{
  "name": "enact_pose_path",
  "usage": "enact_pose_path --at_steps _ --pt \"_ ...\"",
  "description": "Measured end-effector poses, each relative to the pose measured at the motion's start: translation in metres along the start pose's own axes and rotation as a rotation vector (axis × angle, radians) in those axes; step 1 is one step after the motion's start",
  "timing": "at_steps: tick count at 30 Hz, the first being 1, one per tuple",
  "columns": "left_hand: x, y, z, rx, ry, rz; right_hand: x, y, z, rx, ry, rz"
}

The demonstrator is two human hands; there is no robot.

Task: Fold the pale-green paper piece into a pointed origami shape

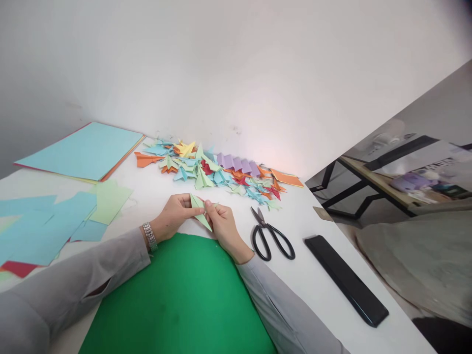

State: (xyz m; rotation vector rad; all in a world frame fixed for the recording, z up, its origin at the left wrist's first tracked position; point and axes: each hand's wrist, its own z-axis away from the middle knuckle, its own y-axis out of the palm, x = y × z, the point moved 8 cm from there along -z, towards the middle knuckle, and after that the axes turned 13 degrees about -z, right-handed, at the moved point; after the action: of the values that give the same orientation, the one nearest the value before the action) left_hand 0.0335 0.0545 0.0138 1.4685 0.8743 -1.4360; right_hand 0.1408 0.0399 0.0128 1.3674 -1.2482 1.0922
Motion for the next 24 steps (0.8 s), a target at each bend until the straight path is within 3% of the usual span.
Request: enact_pose_path --at_steps 13,24 --pt "0.0018 -0.0023 -0.0008 0.0 0.017 -0.026 0.0042 0.0022 -0.0016 0.06 -0.029 -0.011" --pt "0.0031 0.0007 -0.0015 0.012 -0.041 0.135 0.0025 0.0076 0.0002 0.078 0.015 -0.084"
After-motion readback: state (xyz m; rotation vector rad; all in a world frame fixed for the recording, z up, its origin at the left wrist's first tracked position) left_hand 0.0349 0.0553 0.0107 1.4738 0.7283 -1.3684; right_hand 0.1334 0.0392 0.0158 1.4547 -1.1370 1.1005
